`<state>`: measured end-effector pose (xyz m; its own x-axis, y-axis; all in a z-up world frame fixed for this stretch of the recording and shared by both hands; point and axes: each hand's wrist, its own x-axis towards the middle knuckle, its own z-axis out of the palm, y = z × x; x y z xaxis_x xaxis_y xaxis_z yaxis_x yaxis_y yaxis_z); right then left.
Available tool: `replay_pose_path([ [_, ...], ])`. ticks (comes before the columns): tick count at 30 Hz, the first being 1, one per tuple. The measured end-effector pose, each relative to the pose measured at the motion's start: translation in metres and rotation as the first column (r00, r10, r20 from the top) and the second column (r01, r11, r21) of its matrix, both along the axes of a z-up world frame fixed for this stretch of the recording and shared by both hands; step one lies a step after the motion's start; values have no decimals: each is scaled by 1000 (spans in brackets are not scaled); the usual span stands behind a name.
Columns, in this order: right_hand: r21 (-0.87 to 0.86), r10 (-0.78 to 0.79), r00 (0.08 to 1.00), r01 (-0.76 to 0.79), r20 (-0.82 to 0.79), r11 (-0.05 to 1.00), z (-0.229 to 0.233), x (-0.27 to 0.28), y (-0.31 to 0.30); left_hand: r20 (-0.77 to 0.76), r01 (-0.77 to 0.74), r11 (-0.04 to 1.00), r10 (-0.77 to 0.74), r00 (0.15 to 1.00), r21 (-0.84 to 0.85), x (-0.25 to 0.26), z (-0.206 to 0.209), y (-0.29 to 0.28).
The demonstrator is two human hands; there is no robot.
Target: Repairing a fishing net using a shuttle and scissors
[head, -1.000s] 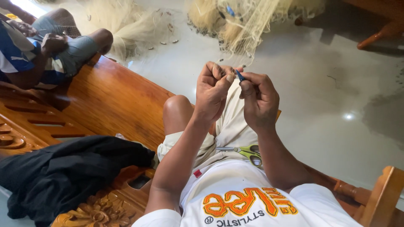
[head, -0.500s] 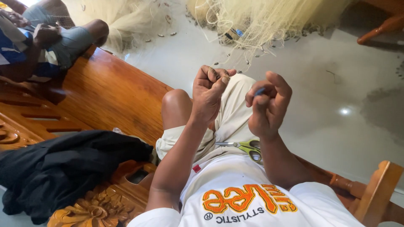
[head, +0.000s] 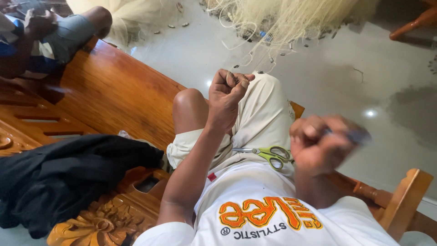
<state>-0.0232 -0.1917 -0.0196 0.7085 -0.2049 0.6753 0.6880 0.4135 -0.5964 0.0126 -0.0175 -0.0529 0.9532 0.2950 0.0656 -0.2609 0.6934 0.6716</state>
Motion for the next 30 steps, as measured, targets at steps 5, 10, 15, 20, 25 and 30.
replay_pose_path([
  [5, -185, 125, 733, -326, -669, 927, -26, 5, 12, 49, -75, 997, 74, 996, 34, 8, -22, -5],
  [10, -46, 202, 472, -463, -858, 885, -74, -16, 10, 55, -57, 998, 56, 997, 22, 15, -24, -3],
  [15, -60, 184, 411, -513, -893, 856, -98, -19, 10, 68, -27, 999, 26, 997, 19, 23, -23, -2],
  [20, -171, 131, 495, -517, -859, 839, -99, -7, 23, 93, 75, 996, -70, 993, -46, 25, -7, -4],
  [25, -581, -128, 731, -408, -670, 704, -95, 18, 27, 97, 131, 986, -121, 988, -104, 24, -2, -16],
  [30, -780, -253, 837, -284, -486, 558, -88, 35, 16, 98, 125, 991, -120, 988, -45, 29, -4, -14],
])
